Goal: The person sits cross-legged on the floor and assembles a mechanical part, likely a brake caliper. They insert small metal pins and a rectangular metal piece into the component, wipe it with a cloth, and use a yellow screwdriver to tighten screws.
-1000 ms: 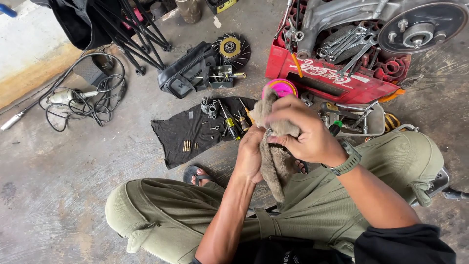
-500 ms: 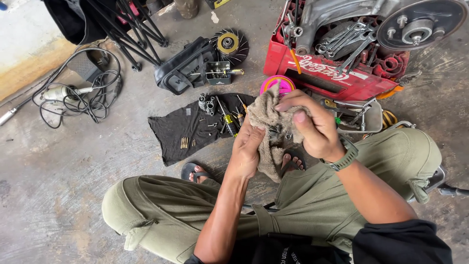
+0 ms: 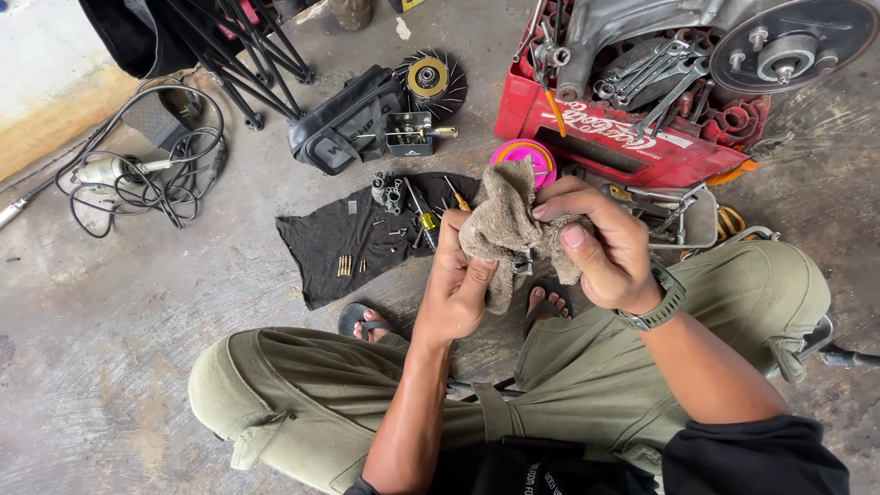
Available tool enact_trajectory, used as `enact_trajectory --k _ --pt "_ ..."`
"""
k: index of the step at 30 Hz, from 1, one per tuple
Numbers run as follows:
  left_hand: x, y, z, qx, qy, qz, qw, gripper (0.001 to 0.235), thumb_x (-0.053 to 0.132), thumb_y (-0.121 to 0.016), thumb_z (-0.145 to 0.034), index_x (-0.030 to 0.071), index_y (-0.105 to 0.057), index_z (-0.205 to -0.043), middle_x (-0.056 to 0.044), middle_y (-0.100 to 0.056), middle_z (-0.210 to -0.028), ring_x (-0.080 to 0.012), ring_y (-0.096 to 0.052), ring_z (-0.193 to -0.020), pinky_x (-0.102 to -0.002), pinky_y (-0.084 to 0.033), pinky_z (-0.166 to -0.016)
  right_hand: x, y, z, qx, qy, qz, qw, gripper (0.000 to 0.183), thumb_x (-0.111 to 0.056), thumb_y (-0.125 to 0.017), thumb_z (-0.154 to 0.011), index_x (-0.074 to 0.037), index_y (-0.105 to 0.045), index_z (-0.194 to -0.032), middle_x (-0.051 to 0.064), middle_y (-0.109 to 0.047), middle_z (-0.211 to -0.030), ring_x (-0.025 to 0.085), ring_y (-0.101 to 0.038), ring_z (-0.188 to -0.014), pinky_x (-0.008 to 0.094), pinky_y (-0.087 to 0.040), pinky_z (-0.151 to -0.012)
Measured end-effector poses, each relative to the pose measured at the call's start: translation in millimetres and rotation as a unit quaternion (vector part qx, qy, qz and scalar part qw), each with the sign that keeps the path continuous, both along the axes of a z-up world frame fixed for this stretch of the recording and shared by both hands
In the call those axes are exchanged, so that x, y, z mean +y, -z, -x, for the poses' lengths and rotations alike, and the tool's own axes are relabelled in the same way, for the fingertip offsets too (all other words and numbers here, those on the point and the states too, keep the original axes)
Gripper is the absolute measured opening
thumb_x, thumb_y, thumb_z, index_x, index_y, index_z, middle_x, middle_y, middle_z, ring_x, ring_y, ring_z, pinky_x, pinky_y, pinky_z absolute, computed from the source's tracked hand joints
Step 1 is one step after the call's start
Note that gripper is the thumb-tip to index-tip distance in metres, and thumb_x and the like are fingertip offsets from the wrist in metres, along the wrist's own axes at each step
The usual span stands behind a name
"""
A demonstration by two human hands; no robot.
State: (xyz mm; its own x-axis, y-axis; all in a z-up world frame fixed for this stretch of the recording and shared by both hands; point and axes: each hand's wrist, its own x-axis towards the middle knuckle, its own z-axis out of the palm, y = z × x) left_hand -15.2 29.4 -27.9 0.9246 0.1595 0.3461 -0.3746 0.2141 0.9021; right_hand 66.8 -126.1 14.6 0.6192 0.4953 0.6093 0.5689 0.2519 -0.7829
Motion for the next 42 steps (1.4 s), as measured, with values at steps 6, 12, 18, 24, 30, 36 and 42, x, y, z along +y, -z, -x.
enact_trajectory --k 6,12,18,24,30,36,42 --pt "2 -7 3 0.007 -0.032 -0.009 0.999 0.017 0.020 -0.049 -0.093 0.005 -0.045 -0.099 -0.006 -0.049 -0.078 -0.0123 -0.045 -0.079 -0.034 -0.043 -0.076 6 -15 3 -0.042 0.032 0.027 0.998 0.023 -0.016 -0.044 -0.091 0.004 -0.055 -0.096 0.017 -0.051 -0.095 0.021 -0.048 -0.080 0.030 -0.042 -0.072" --pt "-5 12 -7 0.033 -0.092 0.028 0.995 0.019 0.011 -0.058 -0.088 0.004 -0.045 -0.100 -0.010 -0.055 -0.081 -0.0158 -0.052 -0.079 -0.034 -0.043 -0.074 13 -17 -4 -0.182 0.062 0.060 0.980 0.013 -0.015 -0.061 -0.084 -0.003 -0.059 -0.088 0.013 -0.048 -0.089 0.020 -0.047 -0.075 0.031 -0.043 -0.067" --pt "1 -7 -9 0.051 -0.100 0.056 0.992 0.030 0.003 -0.067 -0.080 0.004 -0.048 -0.104 -0.011 -0.062 -0.089 -0.0162 -0.055 -0.084 -0.034 -0.045 -0.079 14 -10 -9 -0.181 0.051 0.146 0.971 0.021 -0.007 -0.065 -0.081 -0.003 -0.064 -0.102 0.016 -0.055 -0.094 0.029 -0.051 -0.077 0.038 -0.041 -0.068" --pt "6 4 -10 0.078 -0.152 0.040 0.985 0.027 0.004 -0.074 -0.074 0.002 -0.055 -0.094 -0.009 -0.062 -0.081 -0.0133 -0.054 -0.078 -0.031 -0.045 -0.072 14 -10 -14 -0.218 0.037 0.171 0.960 0.018 -0.011 -0.063 -0.085 -0.002 -0.064 -0.100 0.013 -0.058 -0.089 0.027 -0.052 -0.075 0.037 -0.040 -0.069" --pt "5 21 -19 0.130 -0.229 0.225 0.938 0.019 0.017 -0.054 -0.091 0.008 -0.058 -0.108 -0.006 -0.062 -0.079 -0.0116 -0.062 -0.070 -0.026 -0.053 -0.063 13 -17 -13 -0.172 0.038 0.128 0.976 0.020 -0.010 -0.065 -0.084 0.001 -0.065 -0.101 0.014 -0.059 -0.090 0.028 -0.054 -0.076 0.038 -0.043 -0.070" --pt "2 38 -15 0.116 -0.205 0.164 0.958 0.038 0.021 -0.049 -0.094 0.010 -0.047 -0.130 -0.011 -0.061 -0.099 -0.0180 -0.058 -0.087 -0.036 -0.052 -0.080 10 -15 -15 -0.151 0.046 0.116 0.981 0.021 -0.007 -0.068 -0.082 0.003 -0.065 -0.099 0.015 -0.060 -0.089 0.029 -0.057 -0.076 0.038 -0.045 -0.071" --pt "-27 1 -14 0.158 -0.192 0.039 0.968 0.020 0.013 -0.055 -0.090 0.008 -0.061 -0.108 -0.009 -0.060 -0.079 -0.0144 -0.054 -0.074 -0.033 -0.048 -0.069 15 -11 -15 -0.188 0.025 0.154 0.970 0.017 -0.010 -0.065 -0.084 0.002 -0.064 -0.097 0.014 -0.057 -0.083 0.030 -0.055 -0.071 0.039 -0.045 -0.067"
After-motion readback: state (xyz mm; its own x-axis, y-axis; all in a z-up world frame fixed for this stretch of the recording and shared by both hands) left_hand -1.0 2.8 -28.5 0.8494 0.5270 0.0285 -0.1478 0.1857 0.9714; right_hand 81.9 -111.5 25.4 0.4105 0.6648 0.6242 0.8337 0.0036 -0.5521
